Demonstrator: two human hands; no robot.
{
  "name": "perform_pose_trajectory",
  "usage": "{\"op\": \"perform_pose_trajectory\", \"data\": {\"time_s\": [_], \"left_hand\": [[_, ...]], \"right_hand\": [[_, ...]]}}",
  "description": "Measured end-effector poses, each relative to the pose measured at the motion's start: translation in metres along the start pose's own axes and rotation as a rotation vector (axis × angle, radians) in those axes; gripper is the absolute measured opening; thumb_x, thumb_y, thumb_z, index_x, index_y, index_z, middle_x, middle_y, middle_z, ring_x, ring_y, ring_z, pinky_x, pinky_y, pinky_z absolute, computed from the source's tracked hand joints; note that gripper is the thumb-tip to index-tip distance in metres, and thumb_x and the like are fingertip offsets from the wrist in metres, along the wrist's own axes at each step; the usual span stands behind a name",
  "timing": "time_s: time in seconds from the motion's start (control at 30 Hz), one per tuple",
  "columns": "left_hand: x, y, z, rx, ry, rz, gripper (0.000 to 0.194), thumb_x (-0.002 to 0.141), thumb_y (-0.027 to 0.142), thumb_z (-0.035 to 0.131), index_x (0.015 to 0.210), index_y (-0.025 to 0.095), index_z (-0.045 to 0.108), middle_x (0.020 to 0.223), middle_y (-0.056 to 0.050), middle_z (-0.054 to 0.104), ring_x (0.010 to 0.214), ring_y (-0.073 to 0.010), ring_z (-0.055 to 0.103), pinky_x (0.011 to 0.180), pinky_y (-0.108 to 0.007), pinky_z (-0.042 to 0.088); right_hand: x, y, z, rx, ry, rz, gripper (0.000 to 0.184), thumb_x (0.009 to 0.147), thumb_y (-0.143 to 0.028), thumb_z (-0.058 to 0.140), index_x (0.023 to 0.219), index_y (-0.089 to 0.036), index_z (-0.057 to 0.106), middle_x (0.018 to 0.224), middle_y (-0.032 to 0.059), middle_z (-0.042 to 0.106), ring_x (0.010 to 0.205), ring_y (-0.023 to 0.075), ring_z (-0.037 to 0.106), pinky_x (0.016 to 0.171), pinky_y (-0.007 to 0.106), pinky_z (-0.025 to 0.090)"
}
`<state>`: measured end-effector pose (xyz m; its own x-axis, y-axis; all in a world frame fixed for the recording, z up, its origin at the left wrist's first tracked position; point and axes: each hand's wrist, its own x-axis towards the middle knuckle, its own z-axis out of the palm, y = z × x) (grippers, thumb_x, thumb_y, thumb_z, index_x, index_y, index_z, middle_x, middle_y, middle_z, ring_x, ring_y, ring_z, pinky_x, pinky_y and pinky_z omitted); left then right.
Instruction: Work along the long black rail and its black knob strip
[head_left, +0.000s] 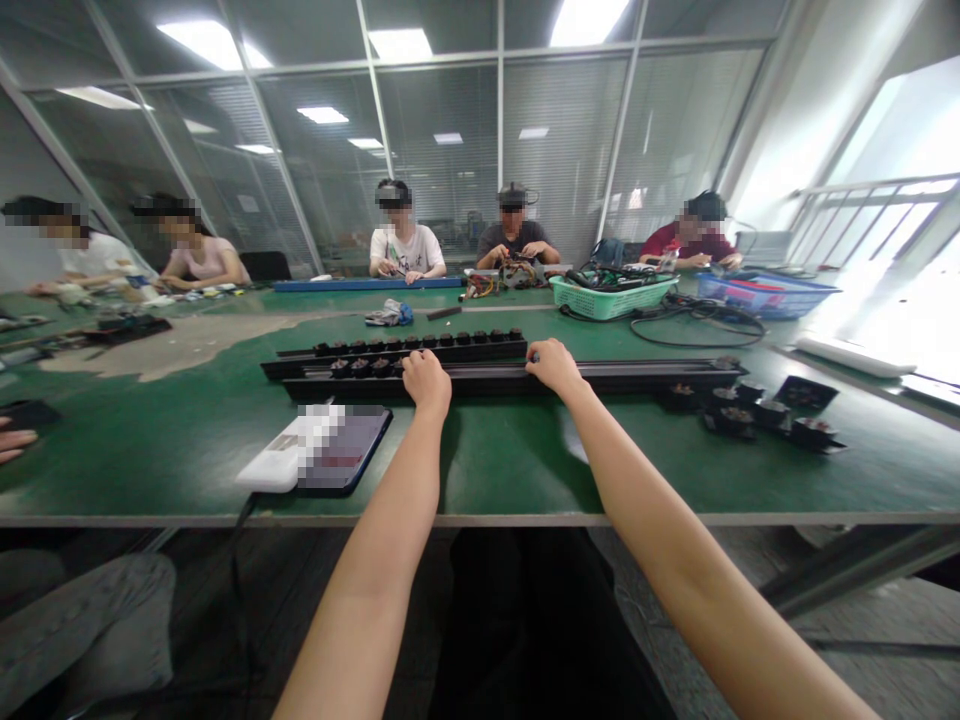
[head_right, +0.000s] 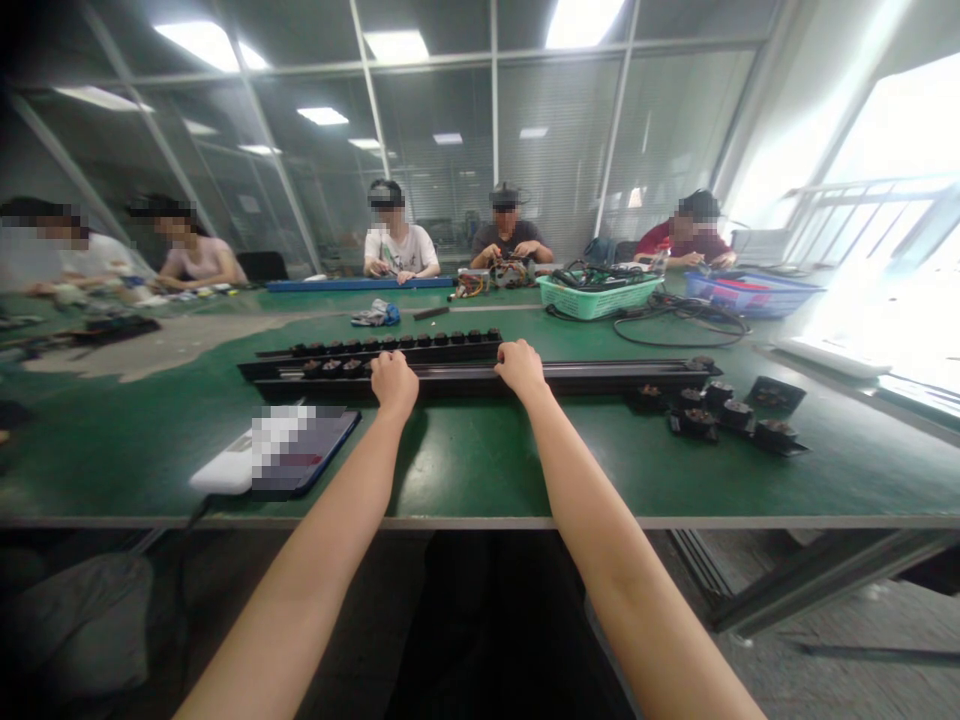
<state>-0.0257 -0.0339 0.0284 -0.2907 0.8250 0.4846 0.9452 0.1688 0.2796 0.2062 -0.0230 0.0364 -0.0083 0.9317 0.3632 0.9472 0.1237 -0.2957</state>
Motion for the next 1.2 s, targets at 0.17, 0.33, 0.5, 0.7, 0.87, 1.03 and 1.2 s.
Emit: {"op": "perform_pose_trajectory", "data": {"time_s": [0.17,0.33,0.5,0.7,0.87,1.03,1.2], "left_hand": [[0.0,0.0,0.0,-0.001,-0.001,-0.002,0.045,0.099,0.005,0.034,0.127,0.013,0.068,0.135,-0.021,0.065,0.132,-0.0325,0.057,0.106,-0.043,0.052],[0.001,0.0,0.003,-0.003,0.01,0.0,0.045,0.098,0.005,0.034,0.127,0.014,0.068,0.135,-0.02,0.065,0.131,-0.0324,0.057,0.105,-0.043,0.052],[0.002,0.0,0.003,0.004,0.01,0.001,0.045,0.099,0.005,0.033,0.127,0.013,0.068,0.135,-0.02,0.065,0.131,-0.0326,0.057,0.105,-0.043,0.052],[0.001,0.0,0.002,-0.002,-0.006,0.002,0.046,0.101,0.005,0.031,0.128,0.011,0.068,0.136,-0.02,0.065,0.133,-0.0334,0.056,0.106,-0.042,0.051],[0.001,0.0,0.001,-0.012,-0.01,0.0,0.044,0.1,0.004,0.034,0.129,0.01,0.067,0.136,-0.021,0.064,0.133,-0.0336,0.055,0.106,-0.043,0.05],[0.002,-0.001,0.003,-0.008,-0.005,0.005,0.045,0.1,0.004,0.033,0.128,0.01,0.068,0.136,-0.021,0.065,0.132,-0.0334,0.056,0.105,-0.043,0.051],[0.001,-0.001,0.003,-0.002,0.002,0.009,0.045,0.1,0.004,0.033,0.128,0.009,0.068,0.136,-0.02,0.065,0.132,-0.0334,0.056,0.105,-0.042,0.052]], "right_hand": [[-0.002,-0.001,-0.002,0.034,-0.005,0.01,0.017,0.091,-0.019,0.07,0.105,-0.021,0.08,0.114,0.0125,0.069,0.103,0.0223,0.067,0.09,0.03,0.051],[-0.004,-0.002,-0.005,0.035,-0.015,0.041,0.016,0.092,-0.021,0.07,0.104,-0.022,0.08,0.117,0.0115,0.067,0.101,0.0216,0.066,0.089,0.031,0.052],[-0.005,0.0,-0.008,0.017,-0.036,0.06,0.017,0.093,-0.021,0.069,0.106,-0.022,0.079,0.118,0.0119,0.066,0.104,0.0218,0.067,0.09,0.031,0.052],[-0.005,-0.001,-0.012,-0.011,-0.076,0.11,0.018,0.094,-0.024,0.068,0.11,-0.022,0.077,0.124,0.0123,0.066,0.108,0.0214,0.067,0.094,0.031,0.052],[-0.006,-0.002,-0.015,-0.027,-0.094,0.146,0.02,0.095,-0.022,0.066,0.112,-0.021,0.076,0.124,0.0123,0.066,0.113,0.0219,0.066,0.097,0.031,0.052],[-0.007,-0.004,-0.017,-0.039,-0.104,0.19,0.022,0.096,-0.021,0.065,0.116,-0.021,0.075,0.128,0.0141,0.065,0.117,0.0229,0.066,0.098,0.032,0.052],[-0.009,-0.006,-0.021,-0.059,-0.107,0.253,0.026,0.098,-0.021,0.064,0.121,-0.019,0.074,0.136,0.0169,0.062,0.118,0.0248,0.067,0.098,0.035,0.053]]}}
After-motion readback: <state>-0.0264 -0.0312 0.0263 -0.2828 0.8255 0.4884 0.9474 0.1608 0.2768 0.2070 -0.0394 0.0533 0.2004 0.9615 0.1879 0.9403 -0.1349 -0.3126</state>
